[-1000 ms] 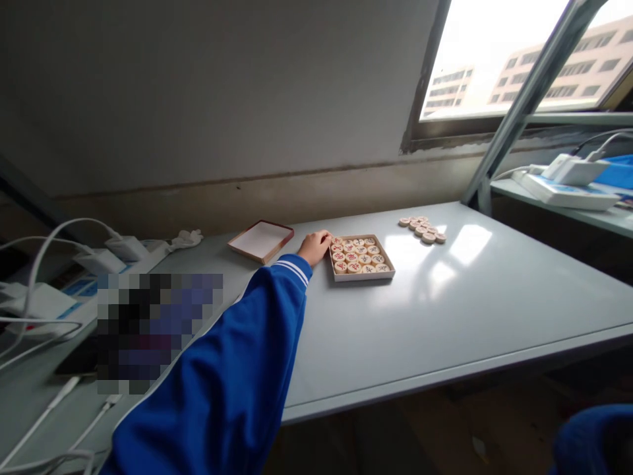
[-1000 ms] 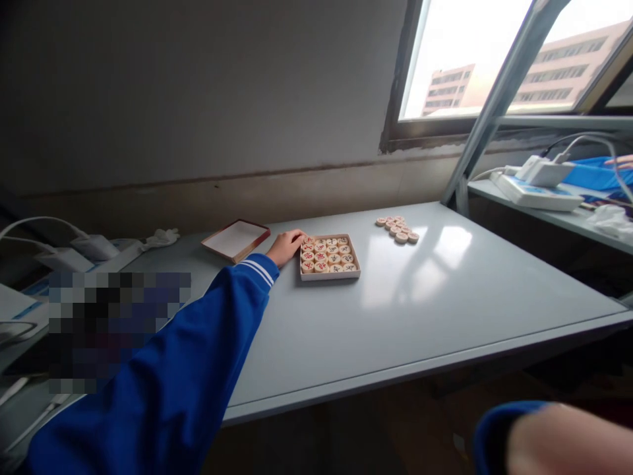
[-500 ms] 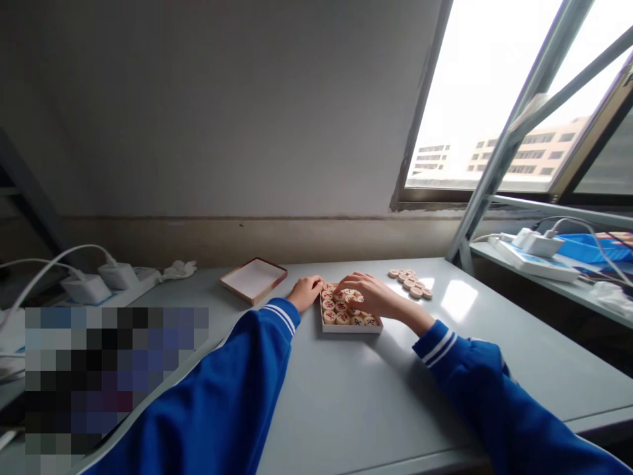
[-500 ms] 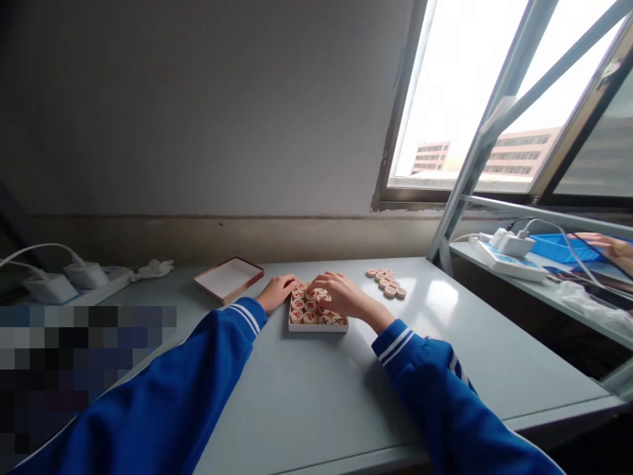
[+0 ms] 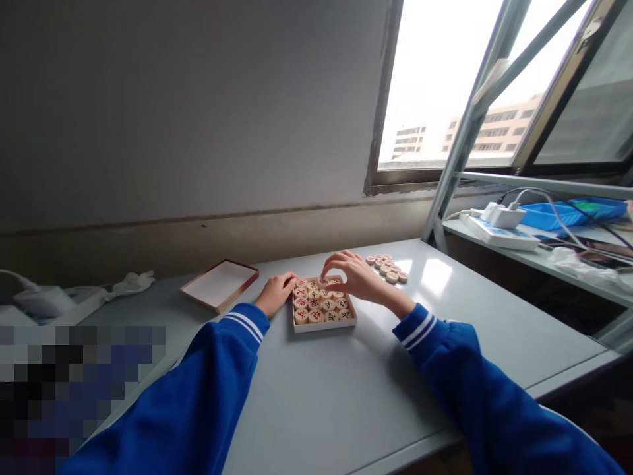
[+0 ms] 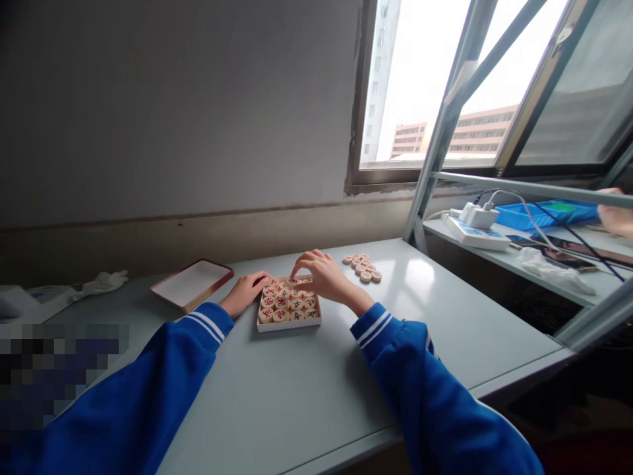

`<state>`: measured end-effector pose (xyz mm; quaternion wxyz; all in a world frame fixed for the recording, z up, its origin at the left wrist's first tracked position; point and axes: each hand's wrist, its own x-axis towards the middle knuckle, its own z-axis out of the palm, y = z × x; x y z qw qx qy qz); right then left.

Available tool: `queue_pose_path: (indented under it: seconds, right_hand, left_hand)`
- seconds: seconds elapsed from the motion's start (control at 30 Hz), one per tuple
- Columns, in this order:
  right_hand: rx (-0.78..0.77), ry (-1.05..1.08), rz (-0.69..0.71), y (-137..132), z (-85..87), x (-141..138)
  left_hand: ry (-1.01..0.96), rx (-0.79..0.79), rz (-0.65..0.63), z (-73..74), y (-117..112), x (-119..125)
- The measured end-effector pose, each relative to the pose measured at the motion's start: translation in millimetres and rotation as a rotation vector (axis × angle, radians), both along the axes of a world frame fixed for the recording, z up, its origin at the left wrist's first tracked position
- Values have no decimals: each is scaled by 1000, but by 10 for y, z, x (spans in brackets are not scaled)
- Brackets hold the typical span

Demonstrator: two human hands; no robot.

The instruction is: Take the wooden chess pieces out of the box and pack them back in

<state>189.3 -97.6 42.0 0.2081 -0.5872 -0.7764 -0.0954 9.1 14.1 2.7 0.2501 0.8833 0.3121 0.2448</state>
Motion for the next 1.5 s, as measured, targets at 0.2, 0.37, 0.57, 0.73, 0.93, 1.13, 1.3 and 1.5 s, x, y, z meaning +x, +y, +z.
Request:
queue_pose_path:
  seconds: [0.2,0.37,0.57,0.73,0.93,1.13,1.3,1.5]
  right_hand:
    - [-19,-93,-386,-103,-72,532]
    - [32,-136,-593,-121,-124,686]
    - [-197,195,96,-90,-11,100]
    - [-241,192,229,-112,-104,-233]
    - [-153,136,126,-19,-237,-219]
    - [-129,164,164,42,-210,-209]
    - [-100,165,123,21,-95,-84]
    - [-124,11,-231,-115,-20,527]
  left_hand:
    - [-13,-18,4,-19,13,-7]
    - [-12,-18,6,-13,11,-8]
    - [-15,-8,-1,-5,6,-1]
    - [-17,6,-3,-13,8,0]
    - [-8,4,7,-12,12,5]
    - [12,10,-5,9,3,-4]
    - [-3,4,-13,12,2,-9]
    - [-3,-6,12,-18,14,-4]
